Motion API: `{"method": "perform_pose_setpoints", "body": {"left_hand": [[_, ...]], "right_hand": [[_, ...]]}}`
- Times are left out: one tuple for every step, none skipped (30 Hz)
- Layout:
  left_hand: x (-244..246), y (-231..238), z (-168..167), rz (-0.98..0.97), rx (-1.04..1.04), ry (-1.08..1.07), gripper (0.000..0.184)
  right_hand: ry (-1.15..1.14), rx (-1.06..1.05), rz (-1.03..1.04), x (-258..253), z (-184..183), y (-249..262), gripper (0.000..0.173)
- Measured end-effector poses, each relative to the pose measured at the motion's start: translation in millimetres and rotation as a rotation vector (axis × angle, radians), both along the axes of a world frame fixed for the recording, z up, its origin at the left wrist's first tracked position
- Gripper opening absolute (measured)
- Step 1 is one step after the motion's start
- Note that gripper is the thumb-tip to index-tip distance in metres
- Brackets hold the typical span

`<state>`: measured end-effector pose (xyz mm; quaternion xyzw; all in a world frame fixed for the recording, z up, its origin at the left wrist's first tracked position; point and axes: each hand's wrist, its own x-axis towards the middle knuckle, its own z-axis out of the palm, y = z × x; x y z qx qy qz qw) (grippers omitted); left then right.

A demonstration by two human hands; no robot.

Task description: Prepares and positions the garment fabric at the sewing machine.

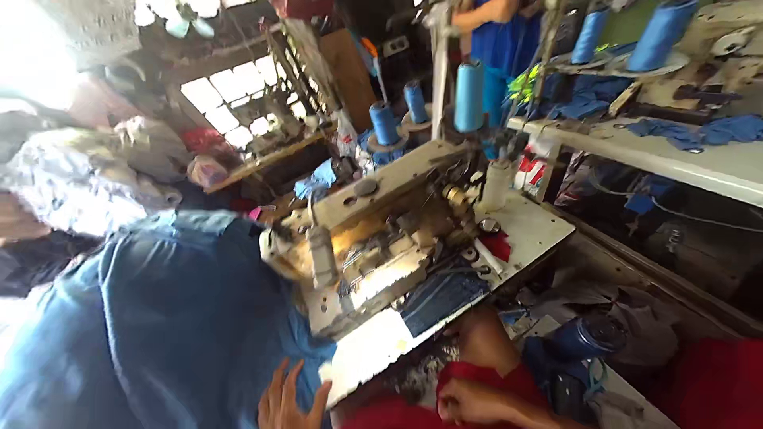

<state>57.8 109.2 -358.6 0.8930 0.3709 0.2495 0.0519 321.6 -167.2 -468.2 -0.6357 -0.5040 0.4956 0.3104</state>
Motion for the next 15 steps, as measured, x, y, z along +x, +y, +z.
{"method": "perform_pose_setpoints", "body": {"left_hand": [[-4,2,-2,-0.045,-0.021,-0.045,0.064],[-7,6,-4,-0.059,-0.028,-0.078,0.054],[-7,10,-3,-0.058,-0.035,-0.098,0.042],[-8,11,1,-0.052,-0.073,-0.106,0.034],[-9,11,6,-0.048,-0.134,-0.111,0.03],[-11,11,12,-0.05,-0.196,-0.135,0.028],[-11,10,20,-0.056,-0.239,-0.198,0.027],[-12,8,26,-0.053,-0.26,-0.295,0.025],[-12,4,30,-0.051,-0.276,-0.41,0.022],[-12,-1,34,-0.058,-0.295,-0.521,0.019],[-12,-5,37,-0.076,-0.321,-0.606,0.017],[-12,-9,39,-0.1,-0.351,-0.658,0.015],[-12,-13,38,-0.13,-0.382,-0.685,0.014],[-12,-16,37,-0.163,-0.408,-0.697,0.014],[-12,-19,36,-0.197,-0.416,-0.697,0.013]], "right_hand": [[0.007,-0.023,0.001,-1,-8,0,0.029],[0.008,-0.047,0.003,-2,-12,2,0.031],[0.004,-0.066,-0.004,-3,-12,4,0.031],[-0.004,-0.079,-0.018,-5,-10,5,0.03],[-0.009,-0.089,-0.032,-8,-8,5,0.029],[-0.01,-0.097,-0.042,-11,-3,4,0.028],[-0.002,-0.094,-0.049,-14,3,4,0.027],[0.023,-0.084,-0.053,-18,9,5,0.026],[0.054,-0.072,-0.05,-22,16,7,0.025],[0.083,-0.064,-0.039,-25,25,11,0.024],[0.108,-0.048,-0.022,-28,35,17,0.023],[0.134,-0.024,0.001,-31,47,24,0.022],[0.156,0.011,0.03,-34,59,34,0.021],[0.171,0.061,0.057,-37,71,46,0.021],[0.181,0.12,0.08,-40,83,60,0.02]]}}
